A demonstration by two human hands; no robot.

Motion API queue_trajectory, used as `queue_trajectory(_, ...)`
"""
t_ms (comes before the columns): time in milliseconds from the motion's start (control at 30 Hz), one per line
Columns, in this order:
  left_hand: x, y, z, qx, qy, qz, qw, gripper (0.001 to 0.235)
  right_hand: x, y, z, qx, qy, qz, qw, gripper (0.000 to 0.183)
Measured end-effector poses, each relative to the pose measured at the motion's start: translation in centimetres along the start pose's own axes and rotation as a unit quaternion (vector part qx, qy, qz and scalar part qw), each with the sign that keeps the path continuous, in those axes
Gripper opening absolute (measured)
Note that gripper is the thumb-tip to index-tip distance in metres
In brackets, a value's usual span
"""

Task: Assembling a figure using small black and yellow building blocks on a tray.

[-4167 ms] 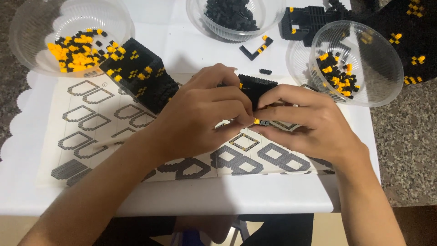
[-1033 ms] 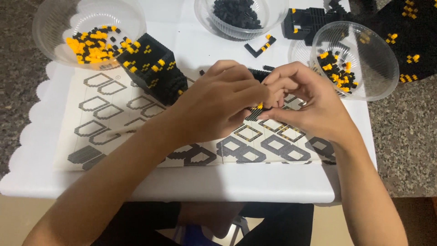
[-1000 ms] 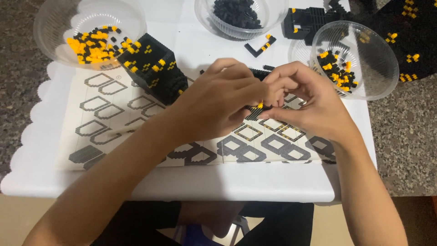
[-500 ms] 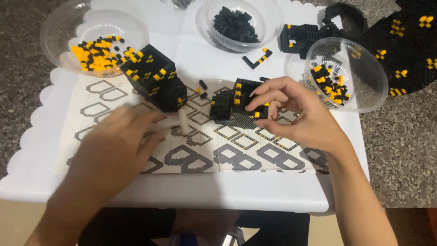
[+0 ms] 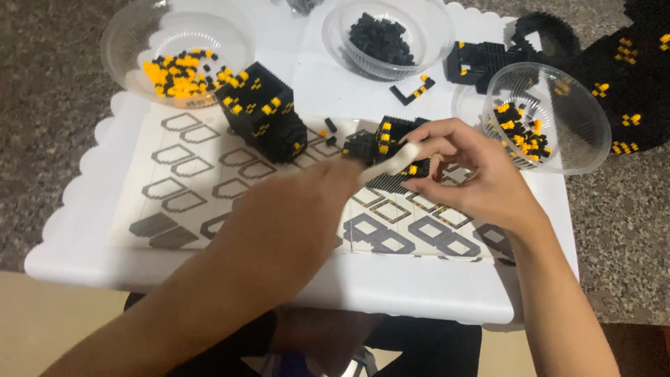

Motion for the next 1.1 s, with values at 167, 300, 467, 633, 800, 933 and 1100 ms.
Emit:
queue_trajectory(167,-1.0,-0.9,0.0,0.041,-0.156,-0.006,0.987,0.031,0.0,0.1,0.0,0.023,-0.009,-0.004,1.0,0.044)
queue_trajectory(300,-2.2,-1.5,-1.9,0.071,-0.284,0.042,0.955,0.05,0.1,0.2,-0.1,0.019,0.001,0.0,1.0,0.038)
queue_trajectory(467,-0.9,-1.8,-1.4,0.077,-0.227,0.151,0.959,0.055,0.3,0.6,0.0,0.001,0.02,-0.009,1.0,0.043)
queue_trajectory(633,0.5,-1.7,-1.0,0.079,-0.181,0.206,0.958,0.063,0.0,0.3,0.0,0.043,-0.013,-0.014,0.999,0.043)
queue_trajectory(800,-0.3,-0.9,-0.9,0.077,-0.165,0.178,0.967,0.088,0.2,0.5,0.0,0.012,0.002,-0.006,1.0,0.043)
queue_trajectory(933,-2.1,-0.8,-1.3,0.071,-0.247,0.11,0.96,0.064,0.0,0.5,0.3,0.028,-0.007,-0.04,0.999,0.023)
queue_trajectory(1100,-2.5,-0.6,-1.3,0.074,-0.248,0.086,0.962,0.053,0.0,0.0,0.0,0.024,-0.011,-0.016,1.0,0.038)
Point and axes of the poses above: each hand's wrist, its own z-axis towards the middle knuckle, its own x-axis out of the palm, y = z × x, the point moved 6 cm from there along z, towards the middle knuckle, and after that the axes turned 13 degrees about z, right-handed, at the moved point
